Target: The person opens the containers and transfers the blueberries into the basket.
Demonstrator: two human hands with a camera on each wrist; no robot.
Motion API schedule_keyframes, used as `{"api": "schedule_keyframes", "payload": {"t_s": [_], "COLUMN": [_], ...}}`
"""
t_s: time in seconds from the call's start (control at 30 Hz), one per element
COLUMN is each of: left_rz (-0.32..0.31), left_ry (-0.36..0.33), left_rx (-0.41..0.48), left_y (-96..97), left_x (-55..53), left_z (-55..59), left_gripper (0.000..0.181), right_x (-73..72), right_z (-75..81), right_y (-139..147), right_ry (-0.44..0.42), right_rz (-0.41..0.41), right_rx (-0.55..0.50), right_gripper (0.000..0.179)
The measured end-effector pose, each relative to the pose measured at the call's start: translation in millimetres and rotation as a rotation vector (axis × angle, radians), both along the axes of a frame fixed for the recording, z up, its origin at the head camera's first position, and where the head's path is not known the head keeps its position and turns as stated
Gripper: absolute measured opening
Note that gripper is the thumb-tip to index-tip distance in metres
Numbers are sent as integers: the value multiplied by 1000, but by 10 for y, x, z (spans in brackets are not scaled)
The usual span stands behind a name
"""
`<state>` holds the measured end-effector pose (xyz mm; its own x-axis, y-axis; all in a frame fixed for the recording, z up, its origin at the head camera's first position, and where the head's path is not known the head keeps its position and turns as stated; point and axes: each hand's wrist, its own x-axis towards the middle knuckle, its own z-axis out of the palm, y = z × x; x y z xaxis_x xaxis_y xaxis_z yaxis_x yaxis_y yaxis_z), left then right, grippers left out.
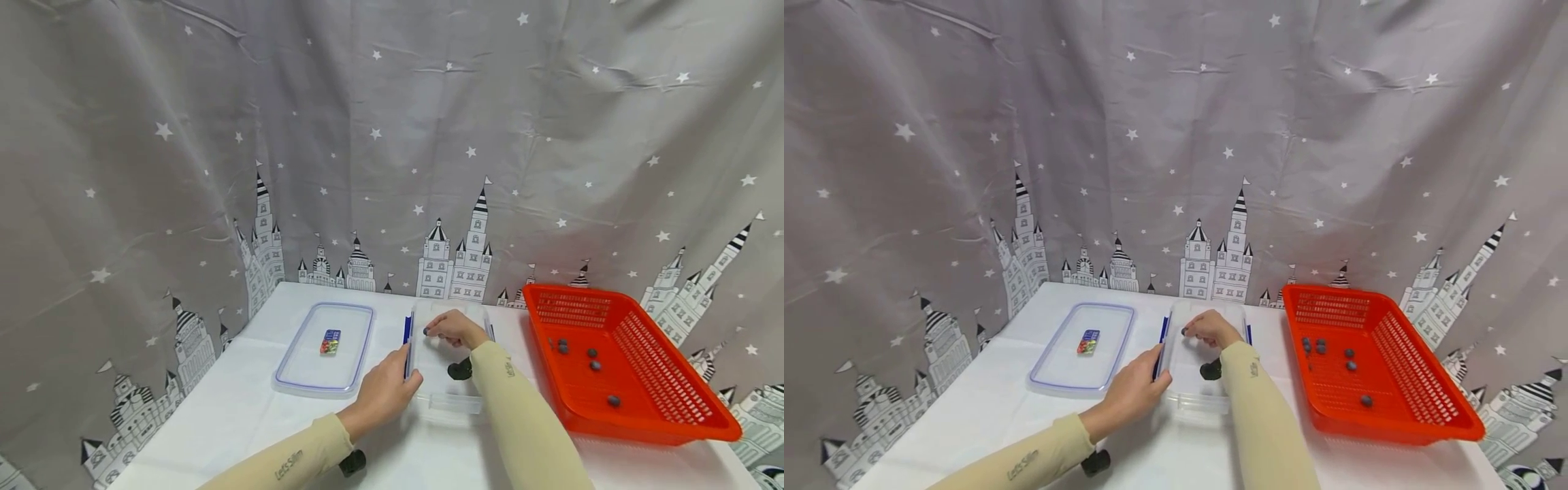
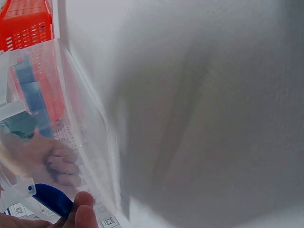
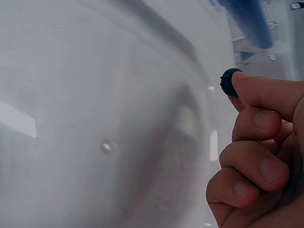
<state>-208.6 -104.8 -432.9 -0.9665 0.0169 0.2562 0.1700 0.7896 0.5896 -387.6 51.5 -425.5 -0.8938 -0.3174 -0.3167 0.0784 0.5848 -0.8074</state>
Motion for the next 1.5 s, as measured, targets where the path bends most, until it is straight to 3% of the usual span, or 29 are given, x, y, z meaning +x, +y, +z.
{"api": "schedule_keyframes", "payload": {"t_s": [0.4,0.77,1.17,1.5], "left_rz": [-5,-6,-11,-26], "left_ry": [3,8,23,-17], "left_rx": [-8,1,-9,-11], "left_y": [-15,-36,-27,-41], "left_x": [11,-14,-15,-30], "left_z": [-12,-38,-22,-15], "left_gripper": [62,64,63,66], "right_x": [-37,68,191,209], "right_z": [394,888,1191,1239], "right_y": [279,469,931,1452], "right_ry": [50,106,132,128], "right_rz": [77,145,139,145], "right_rx": [-13,-27,5,35], "right_gripper": [23,28,31,38]}}
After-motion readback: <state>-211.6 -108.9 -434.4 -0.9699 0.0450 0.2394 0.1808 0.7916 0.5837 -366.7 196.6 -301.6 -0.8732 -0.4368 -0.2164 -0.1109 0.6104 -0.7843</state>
